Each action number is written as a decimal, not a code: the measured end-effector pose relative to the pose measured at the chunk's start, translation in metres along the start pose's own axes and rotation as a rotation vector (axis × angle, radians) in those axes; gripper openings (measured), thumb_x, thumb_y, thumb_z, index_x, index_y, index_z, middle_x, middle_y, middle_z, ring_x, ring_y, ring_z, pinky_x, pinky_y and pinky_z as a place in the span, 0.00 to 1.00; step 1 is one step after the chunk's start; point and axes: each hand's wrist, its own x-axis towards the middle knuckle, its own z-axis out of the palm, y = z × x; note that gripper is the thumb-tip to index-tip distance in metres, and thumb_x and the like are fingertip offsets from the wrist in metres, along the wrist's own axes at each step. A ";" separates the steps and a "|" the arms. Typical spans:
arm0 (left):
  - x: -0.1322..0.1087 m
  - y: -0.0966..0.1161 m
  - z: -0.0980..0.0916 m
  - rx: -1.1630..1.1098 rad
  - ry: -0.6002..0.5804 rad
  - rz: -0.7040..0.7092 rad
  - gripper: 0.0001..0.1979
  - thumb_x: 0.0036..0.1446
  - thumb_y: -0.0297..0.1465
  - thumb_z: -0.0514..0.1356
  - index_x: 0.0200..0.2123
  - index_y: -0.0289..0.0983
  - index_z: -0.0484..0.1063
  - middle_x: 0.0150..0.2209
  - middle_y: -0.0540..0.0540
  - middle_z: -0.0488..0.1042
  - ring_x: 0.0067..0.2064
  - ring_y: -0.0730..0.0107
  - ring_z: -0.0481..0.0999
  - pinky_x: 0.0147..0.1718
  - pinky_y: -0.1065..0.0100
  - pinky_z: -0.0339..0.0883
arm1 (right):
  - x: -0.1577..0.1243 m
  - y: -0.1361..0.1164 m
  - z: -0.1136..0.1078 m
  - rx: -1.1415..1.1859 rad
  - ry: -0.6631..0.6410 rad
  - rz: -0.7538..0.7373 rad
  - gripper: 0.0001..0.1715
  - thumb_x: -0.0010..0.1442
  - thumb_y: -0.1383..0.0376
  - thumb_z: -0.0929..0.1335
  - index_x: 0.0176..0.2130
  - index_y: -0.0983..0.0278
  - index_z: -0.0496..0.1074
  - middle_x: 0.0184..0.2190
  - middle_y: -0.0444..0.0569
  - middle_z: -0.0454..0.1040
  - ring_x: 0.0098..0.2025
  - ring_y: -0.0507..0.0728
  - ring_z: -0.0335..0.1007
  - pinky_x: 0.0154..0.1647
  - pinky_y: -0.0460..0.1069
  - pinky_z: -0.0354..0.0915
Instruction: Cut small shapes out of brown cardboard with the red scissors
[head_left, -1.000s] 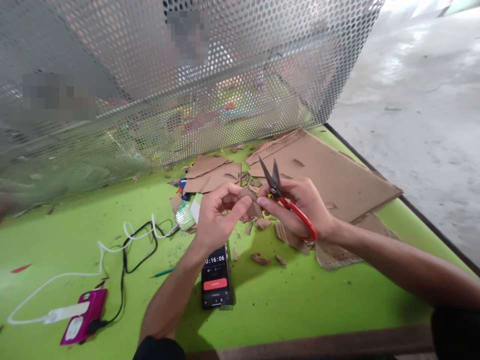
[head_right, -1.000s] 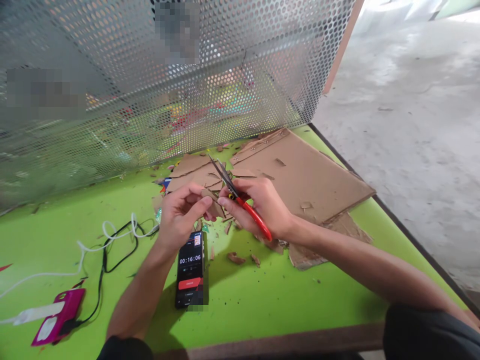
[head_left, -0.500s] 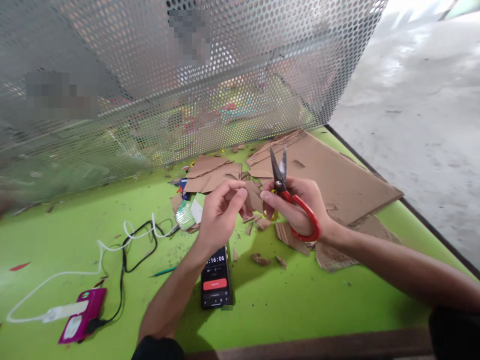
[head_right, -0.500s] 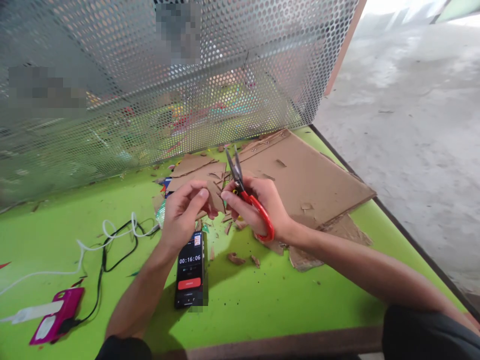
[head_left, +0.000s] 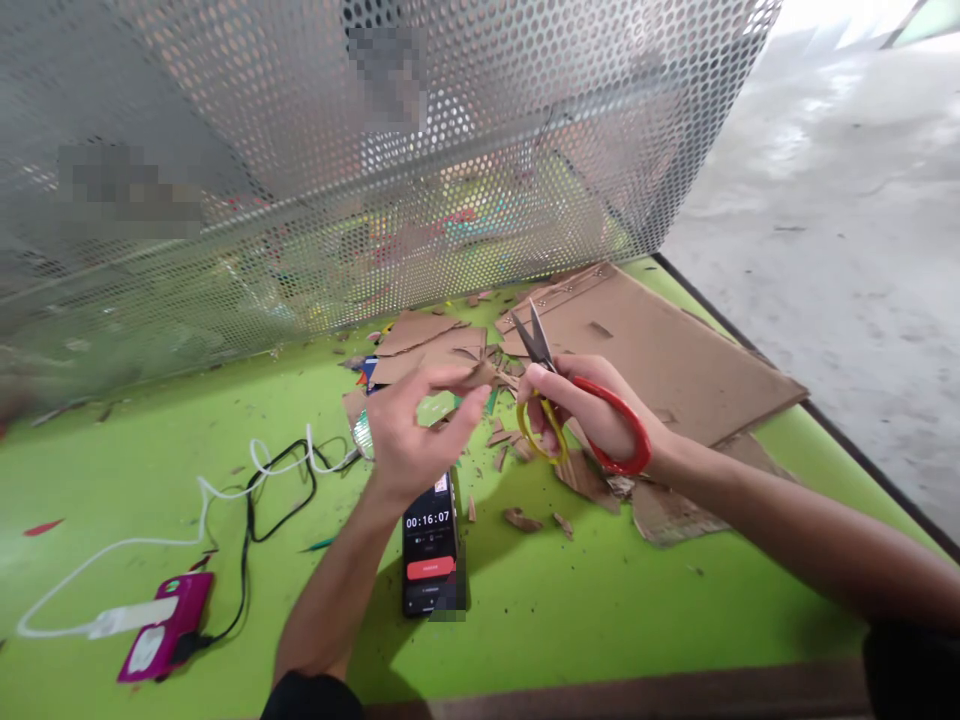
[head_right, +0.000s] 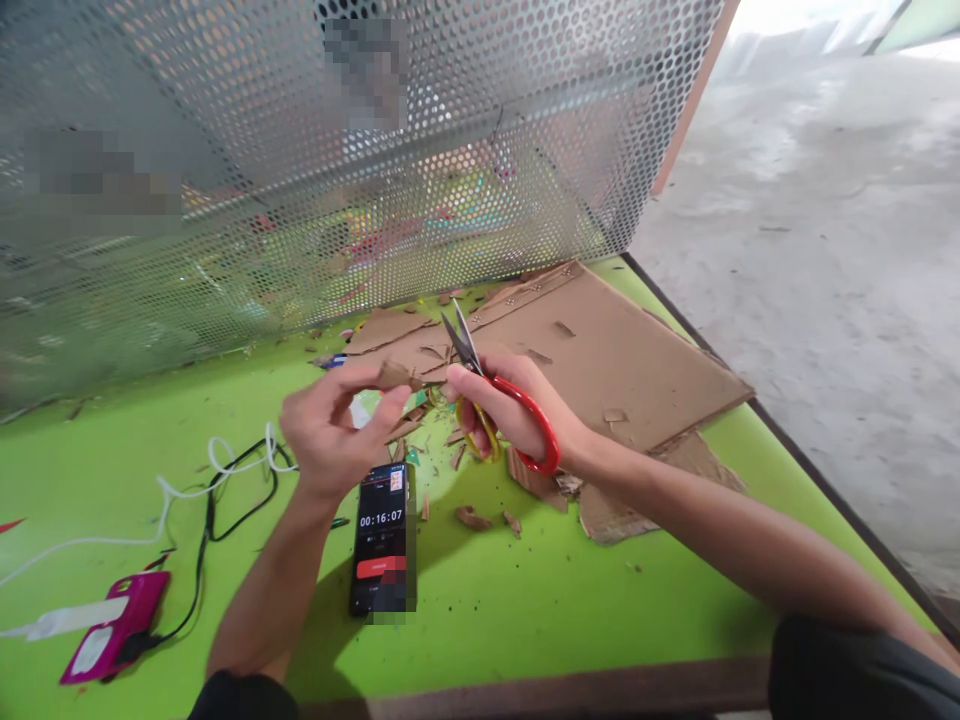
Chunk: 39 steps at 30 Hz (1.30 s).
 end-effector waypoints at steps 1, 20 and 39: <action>0.002 0.004 0.000 -0.085 0.020 -0.140 0.06 0.58 0.31 0.70 0.40 0.39 0.80 0.32 0.48 0.84 0.31 0.68 0.83 0.34 0.67 0.79 | 0.000 0.000 -0.002 -0.106 0.005 -0.036 0.26 0.72 0.47 0.65 0.33 0.64 0.71 0.23 0.45 0.74 0.20 0.52 0.70 0.20 0.47 0.66; 0.004 0.017 0.004 -0.329 -0.077 -0.439 0.15 0.53 0.26 0.71 0.45 0.39 0.79 0.31 0.53 0.82 0.31 0.75 0.82 0.32 0.77 0.79 | 0.001 0.004 -0.008 -0.832 -0.185 -0.311 0.25 0.77 0.48 0.59 0.32 0.60 0.58 0.28 0.46 0.68 0.25 0.52 0.59 0.30 0.49 0.52; 0.002 0.015 0.009 -0.238 -0.073 -0.370 0.16 0.54 0.25 0.70 0.47 0.40 0.83 0.30 0.53 0.82 0.30 0.77 0.81 0.32 0.78 0.79 | 0.000 0.004 -0.010 -0.781 -0.213 -0.322 0.23 0.76 0.50 0.62 0.34 0.62 0.62 0.28 0.45 0.71 0.24 0.52 0.61 0.30 0.48 0.55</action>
